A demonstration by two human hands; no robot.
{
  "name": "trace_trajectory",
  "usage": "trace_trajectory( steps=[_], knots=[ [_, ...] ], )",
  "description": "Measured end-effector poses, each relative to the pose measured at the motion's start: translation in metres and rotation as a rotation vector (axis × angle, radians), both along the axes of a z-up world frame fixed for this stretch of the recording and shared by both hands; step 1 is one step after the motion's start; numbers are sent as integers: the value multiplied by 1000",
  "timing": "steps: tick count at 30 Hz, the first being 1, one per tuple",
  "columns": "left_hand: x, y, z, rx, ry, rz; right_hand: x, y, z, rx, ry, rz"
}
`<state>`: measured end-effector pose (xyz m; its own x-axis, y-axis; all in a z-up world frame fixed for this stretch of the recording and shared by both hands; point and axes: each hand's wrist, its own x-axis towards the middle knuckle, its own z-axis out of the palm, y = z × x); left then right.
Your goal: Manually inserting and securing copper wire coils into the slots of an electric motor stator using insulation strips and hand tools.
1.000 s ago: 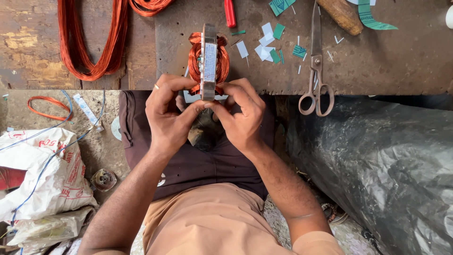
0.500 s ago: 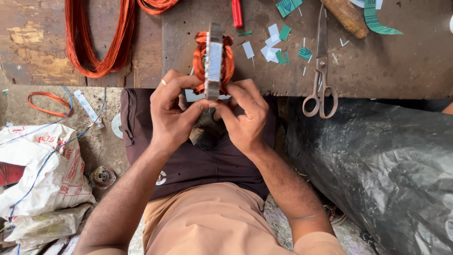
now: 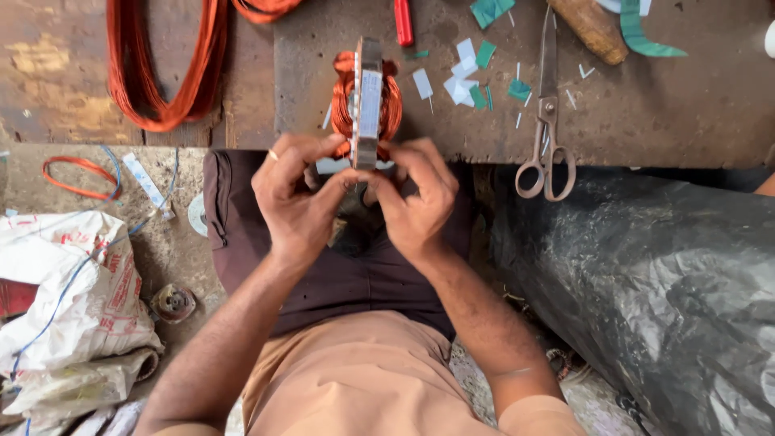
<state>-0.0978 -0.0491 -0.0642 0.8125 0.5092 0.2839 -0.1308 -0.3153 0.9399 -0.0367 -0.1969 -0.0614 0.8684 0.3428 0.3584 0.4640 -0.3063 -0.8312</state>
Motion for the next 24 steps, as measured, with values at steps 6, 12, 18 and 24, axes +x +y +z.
trace_trajectory(
  steps=[6,12,18,24],
  knots=[
    [8,30,-12,-260,-119,-206,31,-19,-2,247,86,165],
    [61,12,4,-194,-145,-257,60,45,2,483,159,227],
    [62,15,16,-231,-91,-307,63,48,-1,564,244,286],
    [10,48,1,-73,-16,-341,39,-26,-13,427,362,166]
  ],
)
